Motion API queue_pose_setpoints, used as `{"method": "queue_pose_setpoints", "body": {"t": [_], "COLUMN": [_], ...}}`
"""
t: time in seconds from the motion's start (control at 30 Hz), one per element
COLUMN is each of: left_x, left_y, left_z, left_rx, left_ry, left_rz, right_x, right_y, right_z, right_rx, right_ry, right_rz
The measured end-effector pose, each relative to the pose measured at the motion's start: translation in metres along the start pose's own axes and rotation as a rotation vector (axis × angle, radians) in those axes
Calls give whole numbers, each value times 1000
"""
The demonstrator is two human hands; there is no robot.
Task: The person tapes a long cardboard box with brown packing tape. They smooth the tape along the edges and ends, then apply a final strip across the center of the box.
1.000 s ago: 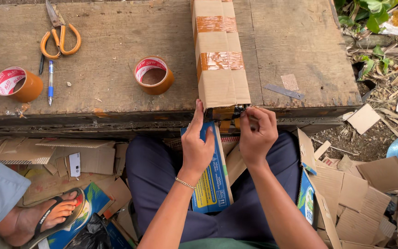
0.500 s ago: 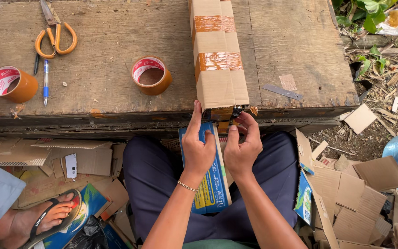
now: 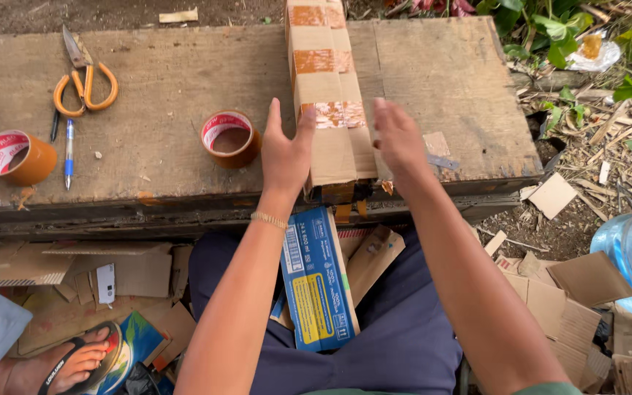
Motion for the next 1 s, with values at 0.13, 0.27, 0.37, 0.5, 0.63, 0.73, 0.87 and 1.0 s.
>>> {"method": "queue_pose_setpoints", "body": {"t": [0.13, 0.27, 0.37, 0.5, 0.63, 0.73, 0.87, 1.0], "left_x": [-32, -33, -33, -27, -26, -24, -7, -4], "left_y": [12, 9, 11, 6, -9, -25, -34, -50], "left_z": [14, 11, 13, 16, 26, 31, 40, 43], "left_rx": [389, 416, 502, 484, 545, 530, 485, 386], "left_ry": [-207, -278, -237, -239, -493, -629, -604, -496], "left_rz": [208, 171, 157, 106, 83, 153, 166, 215], "right_x": [-34, -37, -36, -37, -31, -23, -5, -15], "right_y": [3, 2, 5, 8, 8, -10, -36, -64], "right_z": [7, -4, -5, -10, -13, -24, -19, -25], "right_rx": [-72, -191, -178, -148, -143, -295, -115, 11], "right_ry": [-194, 32, 87, 38, -77, 126, 269, 492], "right_rz": [104, 125, 103, 96, 181, 346, 346, 432]}}
Point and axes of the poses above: each hand's wrist, its own y-axis towards the middle knuckle, its own x-axis out of the back of the hand, z = x × y, the point moved 7 cm from there along y, towards the middle knuckle, and after that the axes turned 7 degrees about -z, right-handed, at the moved point
